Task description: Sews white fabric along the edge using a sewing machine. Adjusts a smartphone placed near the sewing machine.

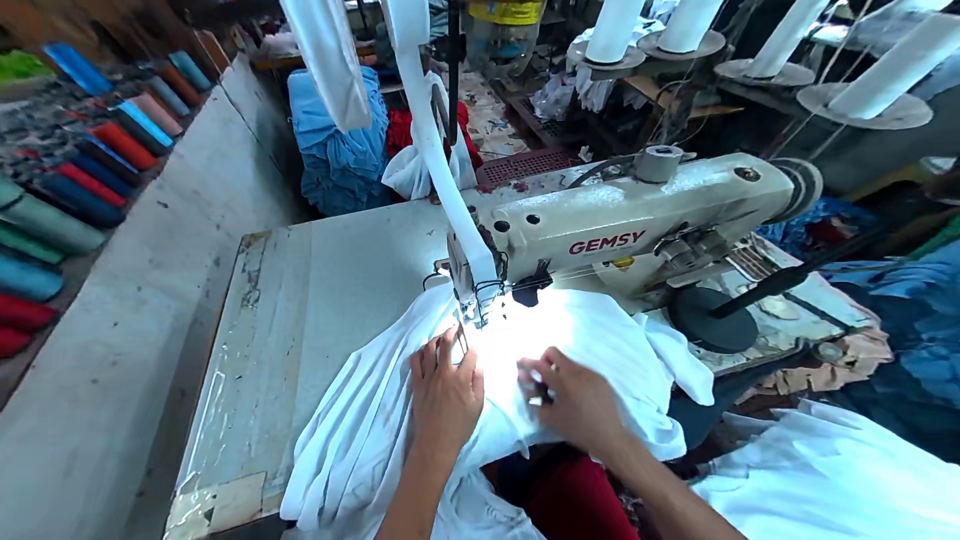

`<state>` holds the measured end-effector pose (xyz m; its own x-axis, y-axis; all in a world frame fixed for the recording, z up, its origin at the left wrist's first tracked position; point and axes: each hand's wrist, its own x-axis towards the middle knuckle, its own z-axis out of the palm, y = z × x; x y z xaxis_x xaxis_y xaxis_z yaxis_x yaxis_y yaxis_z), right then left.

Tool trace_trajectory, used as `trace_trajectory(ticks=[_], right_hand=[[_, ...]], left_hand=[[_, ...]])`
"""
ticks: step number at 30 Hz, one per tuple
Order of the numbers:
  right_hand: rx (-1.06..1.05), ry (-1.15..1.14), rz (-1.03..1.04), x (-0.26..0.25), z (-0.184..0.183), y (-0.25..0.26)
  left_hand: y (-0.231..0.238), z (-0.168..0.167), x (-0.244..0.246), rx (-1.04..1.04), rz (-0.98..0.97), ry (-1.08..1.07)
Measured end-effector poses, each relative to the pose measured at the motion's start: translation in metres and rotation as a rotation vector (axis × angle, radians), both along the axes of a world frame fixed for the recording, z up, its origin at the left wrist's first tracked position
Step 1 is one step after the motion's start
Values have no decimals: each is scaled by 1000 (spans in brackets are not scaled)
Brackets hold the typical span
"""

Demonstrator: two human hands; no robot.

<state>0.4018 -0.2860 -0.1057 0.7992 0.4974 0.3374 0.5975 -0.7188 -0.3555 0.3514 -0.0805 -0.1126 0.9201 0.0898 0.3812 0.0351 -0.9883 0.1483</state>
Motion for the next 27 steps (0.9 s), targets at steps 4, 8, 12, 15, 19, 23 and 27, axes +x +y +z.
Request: trace_trajectory(ticks=[4,8,12,15,19,23,27], right_hand=[[-214,251,-90,46,27,-6],[-141,490,8,8,63,35],[-16,253,-22,-15,20,71],[1,-3,-50,-5,-2,76],[-11,-56,64,9,-4,70],[-22,5,167,23,3,67],[-88,96,226,44,8,68]], left_hand=[[-8,-1,-2,-13,15,-23],[-7,1,0,-15,-53,-60],[3,5,0,-54,-99,-7],[10,4,4,-52,-115,15],[19,6,11,-67,-150,-10],[22,12,18,-71,-150,-15],[14,27,21,-118,-52,78]])
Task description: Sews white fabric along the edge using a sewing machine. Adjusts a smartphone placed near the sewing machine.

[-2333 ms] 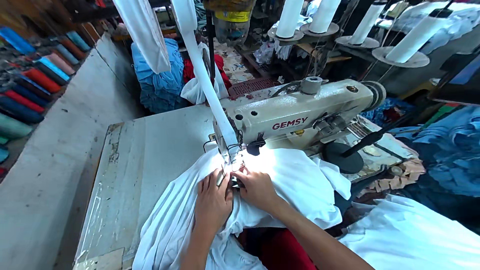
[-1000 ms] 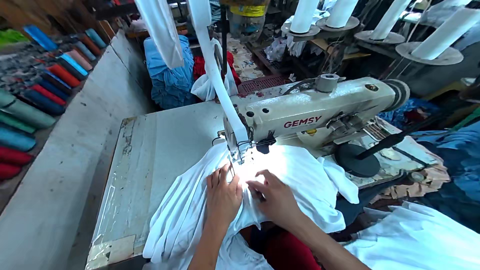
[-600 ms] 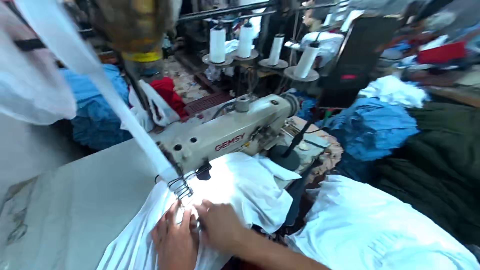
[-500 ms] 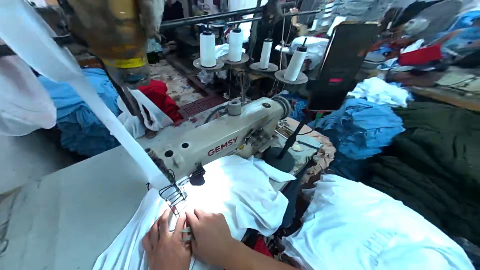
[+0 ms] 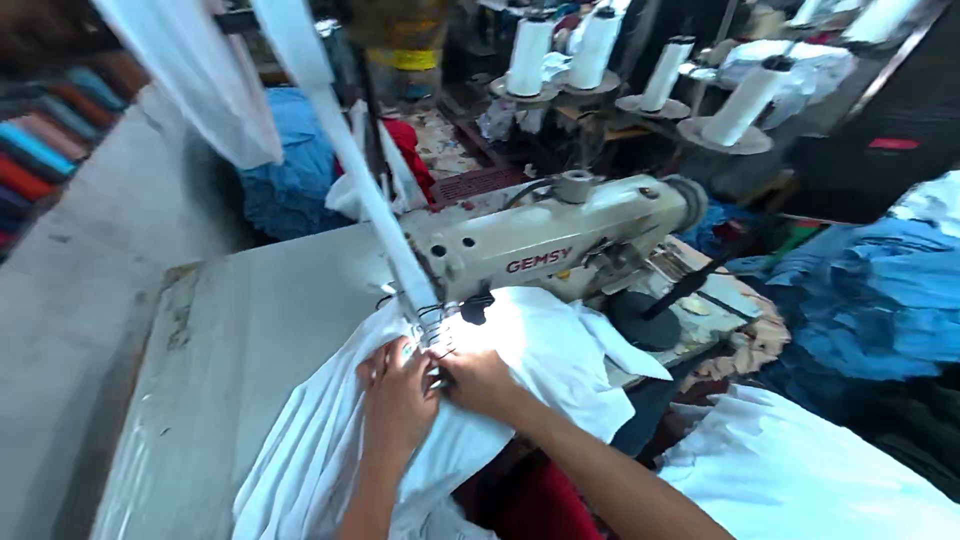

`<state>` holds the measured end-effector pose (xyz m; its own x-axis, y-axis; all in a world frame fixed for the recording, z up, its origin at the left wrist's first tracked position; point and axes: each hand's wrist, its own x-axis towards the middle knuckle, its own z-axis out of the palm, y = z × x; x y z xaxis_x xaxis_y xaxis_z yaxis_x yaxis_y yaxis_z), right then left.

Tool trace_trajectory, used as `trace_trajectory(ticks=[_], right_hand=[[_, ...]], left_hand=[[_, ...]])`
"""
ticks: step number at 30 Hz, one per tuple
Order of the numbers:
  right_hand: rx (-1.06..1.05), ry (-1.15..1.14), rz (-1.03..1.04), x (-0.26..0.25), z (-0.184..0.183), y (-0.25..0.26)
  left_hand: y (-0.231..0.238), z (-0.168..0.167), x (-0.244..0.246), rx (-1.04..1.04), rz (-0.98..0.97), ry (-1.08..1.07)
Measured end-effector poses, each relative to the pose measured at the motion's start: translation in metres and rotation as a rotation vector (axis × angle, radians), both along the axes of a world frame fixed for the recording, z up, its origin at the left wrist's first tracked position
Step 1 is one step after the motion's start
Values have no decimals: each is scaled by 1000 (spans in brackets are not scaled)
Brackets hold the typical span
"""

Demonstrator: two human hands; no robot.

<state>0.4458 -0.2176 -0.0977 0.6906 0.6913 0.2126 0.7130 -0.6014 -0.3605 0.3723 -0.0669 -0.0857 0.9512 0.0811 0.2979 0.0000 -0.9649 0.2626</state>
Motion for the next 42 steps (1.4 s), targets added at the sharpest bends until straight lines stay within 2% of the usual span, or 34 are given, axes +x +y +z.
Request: trace_trajectory(ticks=[4,7,12,18,21,26,33,37,39,42], right_hand=[[25,-100,4,10,-9,0],[71,-177,20,5,-12,-7],[72,-189,-38,-9,-12,-15],[-18,-173,-112,-10,-5,-3],[-117,-154,-144,-11,-2,10],[-190,-162,-197,-21,1,26],[-237,-83,-190,-27,10,27],[-280,70,-182,-24,21,27],[-301,127,-172,-23,26,25],[-225,50,-135,-25,17,19]], left_hand=[[-28,11,5,-30,250,109],[-36,0,4,-48,346,78],[-22,-20,4,18,256,-86],[-10,-15,8,32,147,-72],[16,-18,19,39,20,-122],[49,-15,38,-56,-127,-16],[70,-12,78,-45,-135,4],[73,-8,89,-30,-72,-10],[60,0,75,-115,33,2],[32,2,34,-528,69,-112]])
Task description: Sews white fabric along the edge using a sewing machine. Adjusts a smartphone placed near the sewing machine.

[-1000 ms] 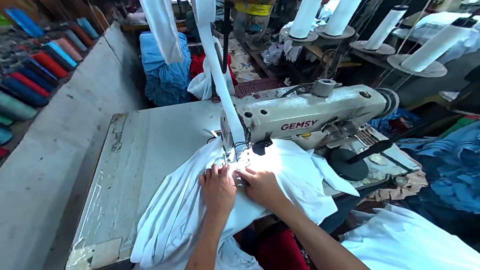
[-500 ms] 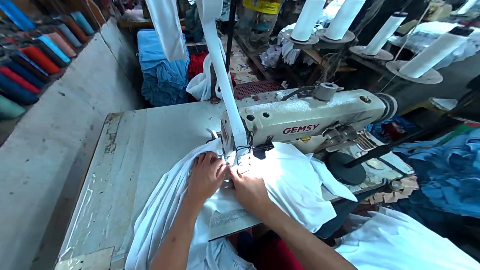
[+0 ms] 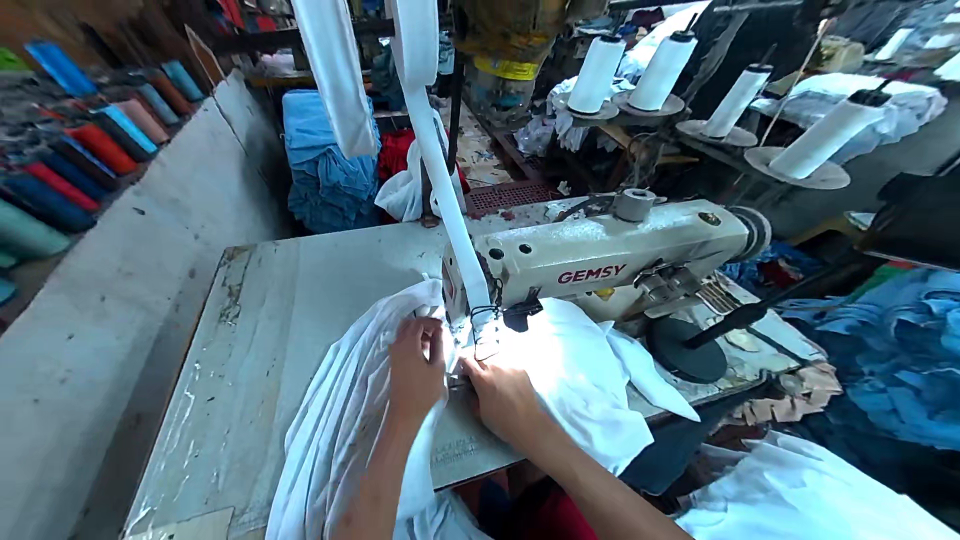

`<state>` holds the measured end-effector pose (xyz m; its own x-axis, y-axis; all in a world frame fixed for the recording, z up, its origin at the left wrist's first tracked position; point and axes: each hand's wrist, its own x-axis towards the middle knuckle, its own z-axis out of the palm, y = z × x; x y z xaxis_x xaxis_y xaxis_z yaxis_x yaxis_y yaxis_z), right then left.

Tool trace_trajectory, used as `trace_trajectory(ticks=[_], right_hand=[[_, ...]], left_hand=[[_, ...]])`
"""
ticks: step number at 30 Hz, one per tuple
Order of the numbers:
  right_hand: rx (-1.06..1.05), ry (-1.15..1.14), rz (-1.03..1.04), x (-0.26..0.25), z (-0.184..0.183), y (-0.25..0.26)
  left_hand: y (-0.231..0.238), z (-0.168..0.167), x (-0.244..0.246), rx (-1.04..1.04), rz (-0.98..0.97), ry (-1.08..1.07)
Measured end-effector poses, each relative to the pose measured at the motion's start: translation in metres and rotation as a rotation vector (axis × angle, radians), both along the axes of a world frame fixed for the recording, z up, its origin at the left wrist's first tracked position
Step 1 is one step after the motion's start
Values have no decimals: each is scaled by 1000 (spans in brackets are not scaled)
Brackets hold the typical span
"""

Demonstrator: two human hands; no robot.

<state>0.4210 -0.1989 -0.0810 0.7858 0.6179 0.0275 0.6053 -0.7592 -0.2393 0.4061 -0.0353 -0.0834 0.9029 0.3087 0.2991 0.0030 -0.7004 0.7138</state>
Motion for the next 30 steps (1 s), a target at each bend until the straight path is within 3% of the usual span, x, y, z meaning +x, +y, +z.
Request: trace_trajectory(ticks=[2,5,8,13,17,19,21,22,23,25,26,30], right_hand=[[16,-3,11,0,0,-2],[-9,31,48,7,5,-5],[96,-78,74,26,-4,-23],[27,32,-180,81,10,-52],[174,-111,17,91,-9,-53],[365,-169,16,89,-16,-45],[638,-54,-38,92,-20,-37],[645,24,-52,93,-19,-32],[503,94,-52,93,-15,-27],[22,260,-5,98,-3,-13],[-66,292,-2,99,0,-10],[193,-107,-35,77,-11,-37]], left_hand=[[-6,-8,-19,-140,-58,12],[11,-16,-14,142,-122,12],[31,-16,10,354,-141,50],[44,-11,42,339,-86,163],[41,-11,60,302,-4,214],[38,-12,66,301,42,189],[37,-13,72,282,66,134],[37,-12,75,258,53,116],[38,-11,77,230,27,94],[40,-9,82,188,-34,53],[40,-10,83,178,-52,42],[47,-17,77,226,-28,49]])
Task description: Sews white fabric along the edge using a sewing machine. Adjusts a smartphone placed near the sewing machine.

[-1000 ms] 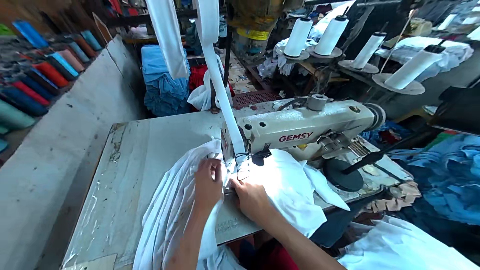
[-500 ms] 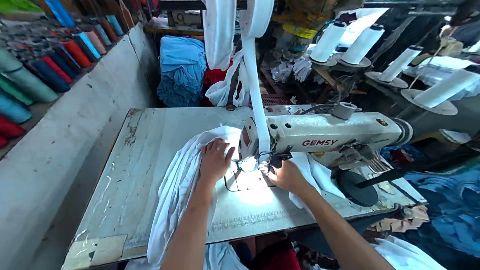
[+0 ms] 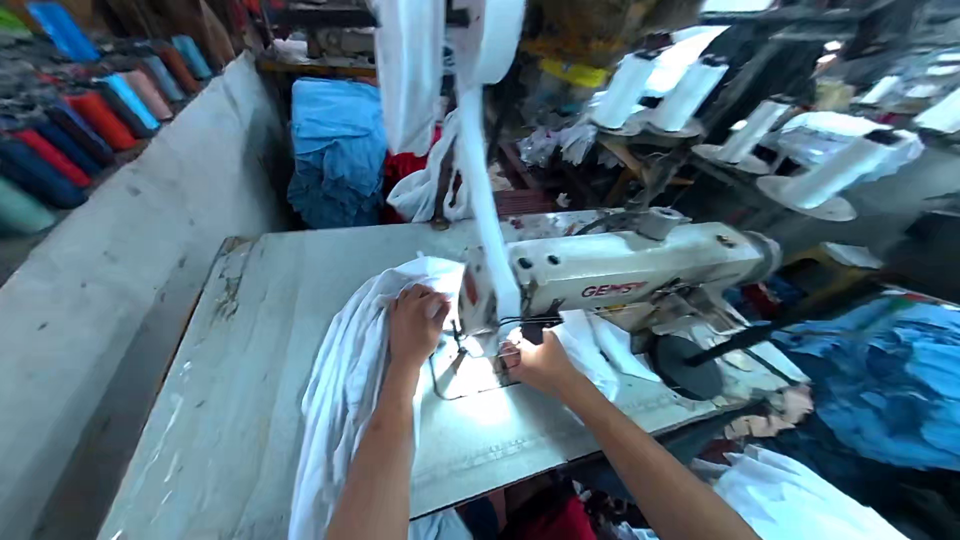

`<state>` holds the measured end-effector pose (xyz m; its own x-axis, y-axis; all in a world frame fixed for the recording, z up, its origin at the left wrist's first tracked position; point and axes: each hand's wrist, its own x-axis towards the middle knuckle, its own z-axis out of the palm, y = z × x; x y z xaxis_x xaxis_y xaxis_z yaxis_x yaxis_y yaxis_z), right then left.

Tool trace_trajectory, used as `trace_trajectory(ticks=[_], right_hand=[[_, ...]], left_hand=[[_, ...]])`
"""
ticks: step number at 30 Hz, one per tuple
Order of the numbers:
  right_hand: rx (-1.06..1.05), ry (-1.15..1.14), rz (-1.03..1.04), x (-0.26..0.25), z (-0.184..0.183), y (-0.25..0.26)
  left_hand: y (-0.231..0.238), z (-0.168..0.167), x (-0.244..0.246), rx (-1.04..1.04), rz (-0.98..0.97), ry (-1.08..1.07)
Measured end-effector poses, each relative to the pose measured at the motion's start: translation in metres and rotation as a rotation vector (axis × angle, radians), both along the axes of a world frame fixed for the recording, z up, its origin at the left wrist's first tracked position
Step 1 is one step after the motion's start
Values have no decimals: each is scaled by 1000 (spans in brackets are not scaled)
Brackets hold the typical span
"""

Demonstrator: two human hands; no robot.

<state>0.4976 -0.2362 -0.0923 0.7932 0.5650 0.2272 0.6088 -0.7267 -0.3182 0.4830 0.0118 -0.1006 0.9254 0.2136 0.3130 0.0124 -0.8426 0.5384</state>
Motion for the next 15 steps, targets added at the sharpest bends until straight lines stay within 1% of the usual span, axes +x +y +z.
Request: trace_trajectory(ticks=[1,2,3,4,5,7,8,10,12,15], right_hand=[[-38,-18,-19,-11,7,-20],[-28,-7,-71,-24,18,-46],[45,-22,-148,-39,28,-75],[145,-99,-233,-53,41,-104],[221,-238,-314,-63,57,-133],[223,-574,-474,-71,102,-185],[181,-709,-553,-70,128,-207],[119,-864,-633,-57,173,-244],[86,-921,-674,-41,207,-267],[61,-933,-691,-18,239,-282]], left_hand=[[1,-1,-2,19,5,-16],[1,-2,-4,17,2,-58],[0,-3,-4,9,-6,-115],[-1,-2,-6,-5,-19,-173],[-1,0,-8,-21,-32,-209],[-4,6,-16,-53,-59,-205],[-6,8,-20,-59,-71,-192],[-11,13,-27,-50,-91,-167],[-12,14,-33,-41,-101,-151],[-11,13,-43,-46,-83,-69]])
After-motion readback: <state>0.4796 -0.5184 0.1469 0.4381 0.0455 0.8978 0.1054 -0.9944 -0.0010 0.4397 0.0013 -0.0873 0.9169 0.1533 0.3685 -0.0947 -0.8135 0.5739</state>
